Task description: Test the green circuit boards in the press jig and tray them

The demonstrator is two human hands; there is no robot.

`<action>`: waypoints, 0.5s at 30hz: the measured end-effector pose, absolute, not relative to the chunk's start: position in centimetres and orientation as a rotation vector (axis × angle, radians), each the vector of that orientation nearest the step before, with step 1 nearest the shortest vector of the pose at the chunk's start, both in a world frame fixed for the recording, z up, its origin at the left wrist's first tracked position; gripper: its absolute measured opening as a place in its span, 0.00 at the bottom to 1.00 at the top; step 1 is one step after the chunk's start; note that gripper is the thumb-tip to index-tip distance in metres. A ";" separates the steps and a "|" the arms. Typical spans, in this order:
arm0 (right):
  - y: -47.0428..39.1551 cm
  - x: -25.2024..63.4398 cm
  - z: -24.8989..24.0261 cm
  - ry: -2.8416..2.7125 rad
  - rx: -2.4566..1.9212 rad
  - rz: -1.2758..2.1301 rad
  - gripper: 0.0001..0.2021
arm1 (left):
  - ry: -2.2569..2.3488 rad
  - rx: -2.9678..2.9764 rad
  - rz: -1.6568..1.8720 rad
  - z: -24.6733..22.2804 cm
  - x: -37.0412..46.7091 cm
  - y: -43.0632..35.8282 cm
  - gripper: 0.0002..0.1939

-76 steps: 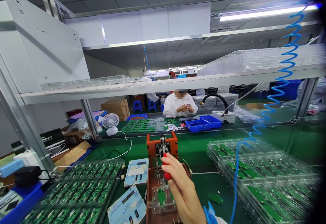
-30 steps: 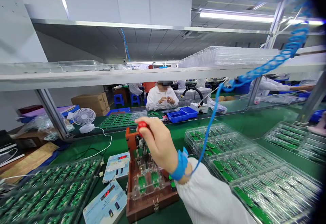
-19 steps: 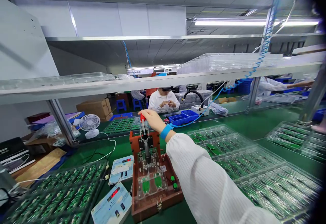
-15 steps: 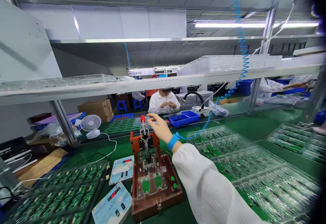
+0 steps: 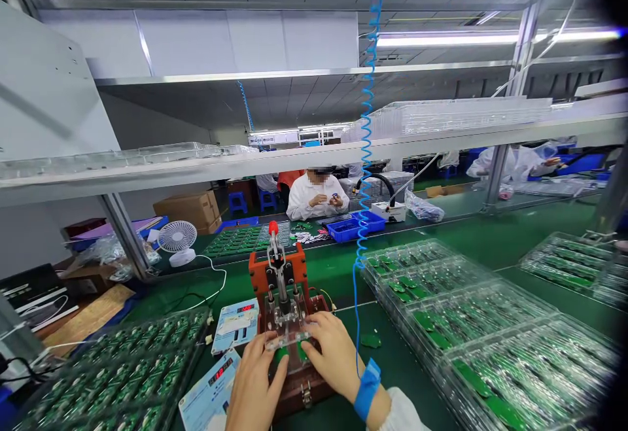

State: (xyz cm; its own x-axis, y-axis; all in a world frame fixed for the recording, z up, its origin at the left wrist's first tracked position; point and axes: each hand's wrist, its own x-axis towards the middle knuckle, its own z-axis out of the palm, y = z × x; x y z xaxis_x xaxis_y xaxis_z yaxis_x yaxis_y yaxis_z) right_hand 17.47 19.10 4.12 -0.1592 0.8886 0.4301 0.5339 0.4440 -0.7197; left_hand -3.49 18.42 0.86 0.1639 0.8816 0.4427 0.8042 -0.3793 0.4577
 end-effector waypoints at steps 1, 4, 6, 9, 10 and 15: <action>19.0 17.3 4.1 -1.846 -1.219 0.517 0.13 | 1.690 2.302 1.015 0.8 -3.2 18.5 0.21; 19.1 17.3 4.7 -1.874 -1.225 0.556 0.11 | 1.695 2.279 1.053 1.0 -2.9 18.5 0.21; 19.2 17.5 5.2 -1.862 -1.217 0.602 0.11 | 1.668 2.252 1.074 1.2 -3.1 18.6 0.21; 18.9 18.0 5.8 -1.793 -1.206 0.710 0.11 | 1.645 2.165 1.119 1.7 -3.6 18.2 0.23; 18.7 18.3 5.9 -1.758 -1.200 0.754 0.11 | 1.653 2.118 1.139 1.9 -3.7 17.9 0.24; 15.8 19.7 4.9 -1.559 -1.159 0.958 0.12 | 1.827 1.817 1.224 3.4 -3.2 13.6 0.23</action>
